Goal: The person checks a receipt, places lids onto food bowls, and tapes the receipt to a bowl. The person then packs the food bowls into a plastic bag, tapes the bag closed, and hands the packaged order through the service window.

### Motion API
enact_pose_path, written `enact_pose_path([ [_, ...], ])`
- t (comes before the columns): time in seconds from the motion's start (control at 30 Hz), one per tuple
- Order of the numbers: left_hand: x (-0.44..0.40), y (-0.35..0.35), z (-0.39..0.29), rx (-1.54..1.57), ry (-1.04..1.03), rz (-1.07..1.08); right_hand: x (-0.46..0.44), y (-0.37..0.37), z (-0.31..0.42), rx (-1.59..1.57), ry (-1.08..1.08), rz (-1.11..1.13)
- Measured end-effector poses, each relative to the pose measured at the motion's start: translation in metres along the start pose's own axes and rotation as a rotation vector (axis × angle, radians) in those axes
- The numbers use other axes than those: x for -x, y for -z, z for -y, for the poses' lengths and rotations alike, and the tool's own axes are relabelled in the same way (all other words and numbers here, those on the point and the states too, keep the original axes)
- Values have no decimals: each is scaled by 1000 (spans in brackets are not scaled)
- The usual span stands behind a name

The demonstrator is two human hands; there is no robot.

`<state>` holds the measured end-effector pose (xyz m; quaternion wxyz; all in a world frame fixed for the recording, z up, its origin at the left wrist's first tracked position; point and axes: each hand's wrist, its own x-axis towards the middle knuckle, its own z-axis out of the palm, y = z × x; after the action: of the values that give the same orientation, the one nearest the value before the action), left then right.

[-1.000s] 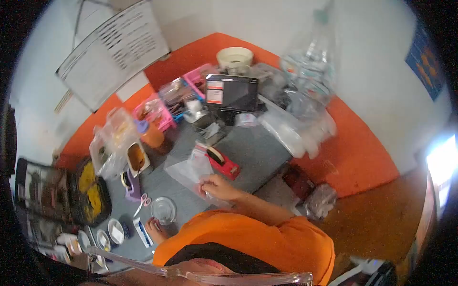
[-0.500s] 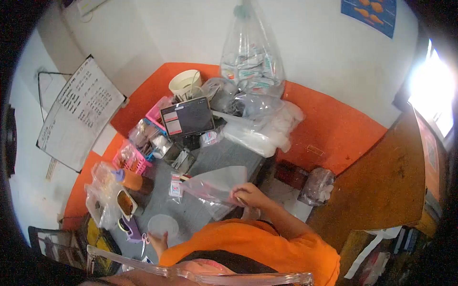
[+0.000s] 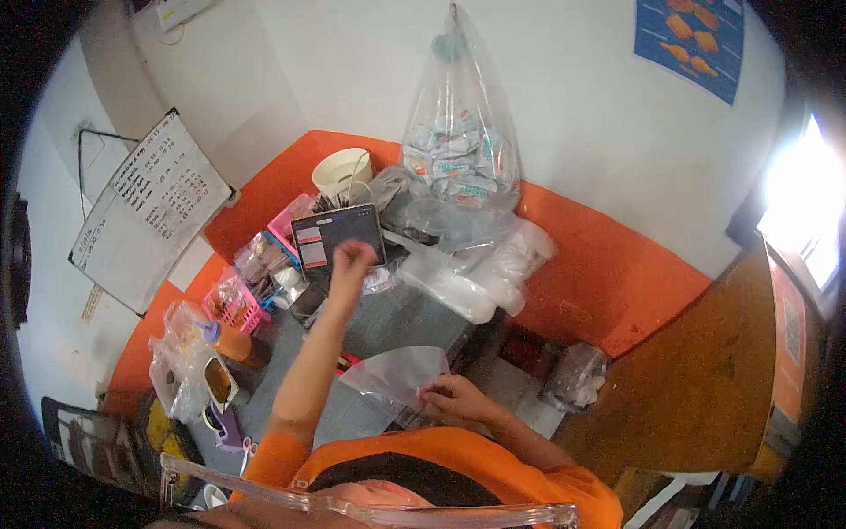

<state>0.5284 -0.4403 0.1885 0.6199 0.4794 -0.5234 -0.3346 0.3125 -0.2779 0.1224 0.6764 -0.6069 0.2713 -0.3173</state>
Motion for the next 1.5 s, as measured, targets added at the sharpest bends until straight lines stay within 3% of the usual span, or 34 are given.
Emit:
enact_pose_path([
  [0.03,29,7,-2,-188,-135,175,-2,-3,3,86,80,-59],
  [0.07,62,13,-19,-292,-74,282,-6,-4,2,85,73,-38],
  [0.13,126,31,-46,-388,26,490,-17,-11,-1,-38,-141,-294],
  [0.17,148,41,-54,-378,61,586,-26,-16,-3,-39,-148,-260],
  [0.2,163,42,-68,-388,77,546,-36,-22,-5,-61,-102,-313],
  [0.23,177,37,-82,-455,73,421,-47,-31,-9,-80,-57,-357],
  [0.3,194,42,-83,-535,86,219,-67,-61,-13,-197,36,-225],
  [0.43,221,88,-64,-459,207,-78,-96,-93,-20,-136,-230,159],
  [0.5,244,117,-55,-194,206,-256,-111,-113,-22,-315,-271,367],
  [0.53,256,128,-56,36,319,-323,-109,-132,7,-312,-283,429],
  [0.57,269,139,-62,37,312,-411,-112,-143,4,-290,-312,509],
  [0.63,296,159,-75,666,436,-472,-120,-158,-9,190,134,650],
  [0.67,308,167,-81,682,478,-707,-138,-158,-35,-13,-282,684],
  [0.73,351,209,-99,659,319,-850,-168,-157,-28,389,201,622],
  [0.77,371,222,-105,620,193,-919,-169,-164,-3,496,213,459],
  [0.83,376,210,-135,604,192,-1032,-188,-165,-12,571,328,465],
  [0.87,376,207,-145,588,203,-1101,-190,-174,-6,618,496,397],
  [0.9,383,213,-144,593,197,-1123,-191,-184,0,619,497,420],
  [1.0,403,239,-137,533,44,-1096,-191,-208,10,655,394,336],
  [1.1,412,256,-146,288,177,-1142,-193,-225,-5,509,387,299],
  [1.17,432,271,-146,157,189,-1029,-179,-245,-7,528,424,310],
  [1.23,446,287,-149,-590,149,-634,-156,-288,11,-119,103,156],
  [1.27,457,298,-140,-635,169,-566,-147,-300,26,-199,-48,335],
  [1.3,470,308,-130,-679,194,-503,-135,-318,40,-351,-238,346],
  [1.33,480,316,-130,-557,231,-538,-124,-335,51,-497,-438,359],
  [1.37,492,324,-133,-580,230,-569,-118,-344,56,-503,-439,397],
  [1.43,514,339,-147,316,255,-843,-108,-354,58,-324,-482,841],
  [1.47,520,342,-160,493,147,-1023,-103,-362,58,-324,-492,867],
  [1.5,530,343,-177,485,140,-1046,-99,-371,58,-16,-425,984],
])
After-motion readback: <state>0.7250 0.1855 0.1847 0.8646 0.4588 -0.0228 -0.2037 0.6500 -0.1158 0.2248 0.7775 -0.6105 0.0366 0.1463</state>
